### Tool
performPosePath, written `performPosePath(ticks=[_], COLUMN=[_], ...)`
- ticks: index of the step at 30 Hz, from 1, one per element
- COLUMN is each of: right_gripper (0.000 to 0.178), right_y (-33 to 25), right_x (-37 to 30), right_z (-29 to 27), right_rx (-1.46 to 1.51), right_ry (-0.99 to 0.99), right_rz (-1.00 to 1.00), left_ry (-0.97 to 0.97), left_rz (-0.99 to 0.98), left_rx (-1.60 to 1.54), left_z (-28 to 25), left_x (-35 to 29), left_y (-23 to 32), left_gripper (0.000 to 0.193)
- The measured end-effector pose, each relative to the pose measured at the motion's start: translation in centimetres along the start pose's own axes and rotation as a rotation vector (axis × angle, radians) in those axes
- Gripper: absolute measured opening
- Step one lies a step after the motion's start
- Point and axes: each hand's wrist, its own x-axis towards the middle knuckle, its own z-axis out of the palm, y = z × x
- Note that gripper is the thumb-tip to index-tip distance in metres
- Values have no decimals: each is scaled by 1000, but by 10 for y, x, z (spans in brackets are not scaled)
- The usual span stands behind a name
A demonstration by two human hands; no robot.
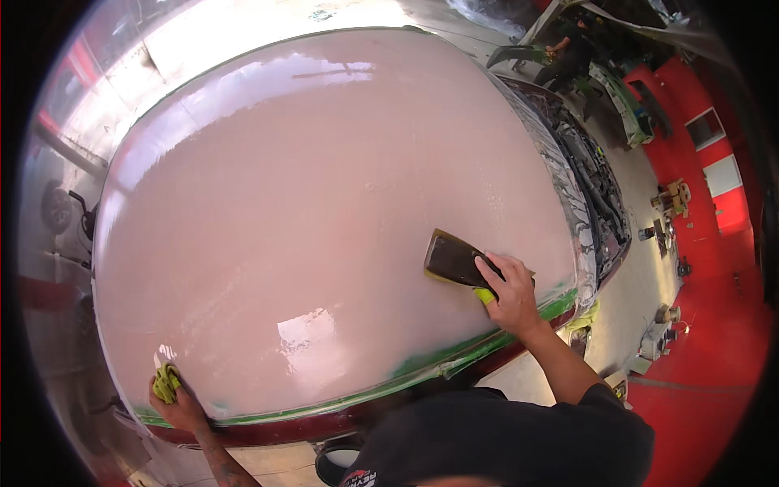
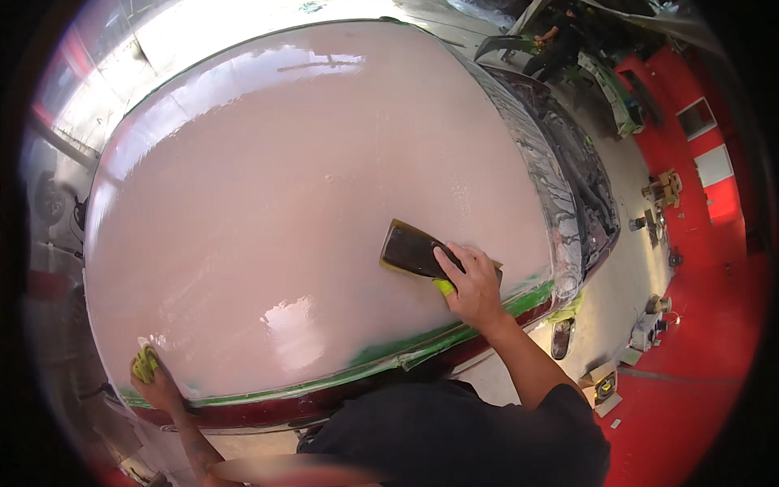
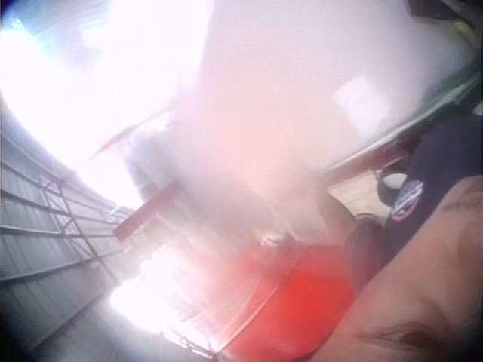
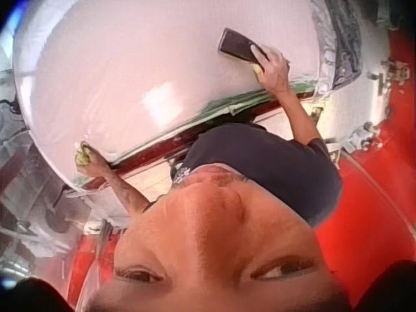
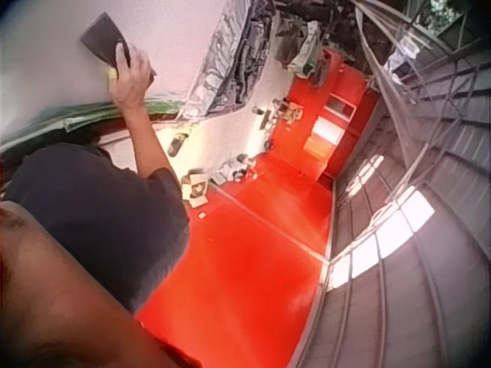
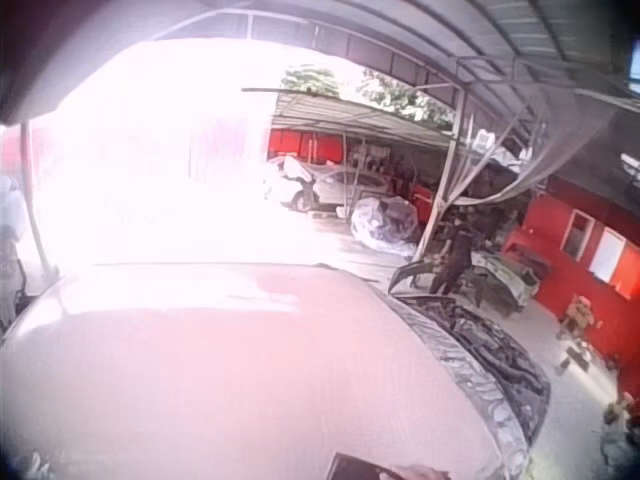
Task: The person is using a sanding block to sand the roof of a vehicle after applying body filler.
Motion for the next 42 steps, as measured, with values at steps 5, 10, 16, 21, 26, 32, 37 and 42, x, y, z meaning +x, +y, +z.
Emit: performPosePath(ticks=[5, 10, 16, 21, 26, 32, 37, 42], right_gripper=[59, 51, 57, 64, 59, 57, 56, 67], right_y=[84, 193, 115, 14, 95, 234, 172, 50], right_x=[73, 192, 109, -17, 28, 145, 77, -35], right_z=[28, 52, 55, 6, 20, 50, 43, 7], right_rx=[-148, -290, -241, -127, -196, -386, -240, -76], right_ry=[5, -46, 21, 6, 43, -28, 21, 36], right_rz=[99, 436, 285, 175, 208, 590, 418, 214], left_ry=[5, -14, -18, -11, -6, -15, -24, 4], left_rz=[-16, 14, 85, 47, 28, 61, 136, 44], left_rx=[0, 39, 79, -1, 7, 69, 22, 59], left_z=[-3, 7, 9, 1, -1, 0, 11, 4], left_x=[-3, -4, 1, 4, 4, 1, 7, 6], left_y=[5, -5, -9, -12, -10, 0, -24, -5], left_gripper=[47, 46, 47, 51, 53, 51, 51, 50])
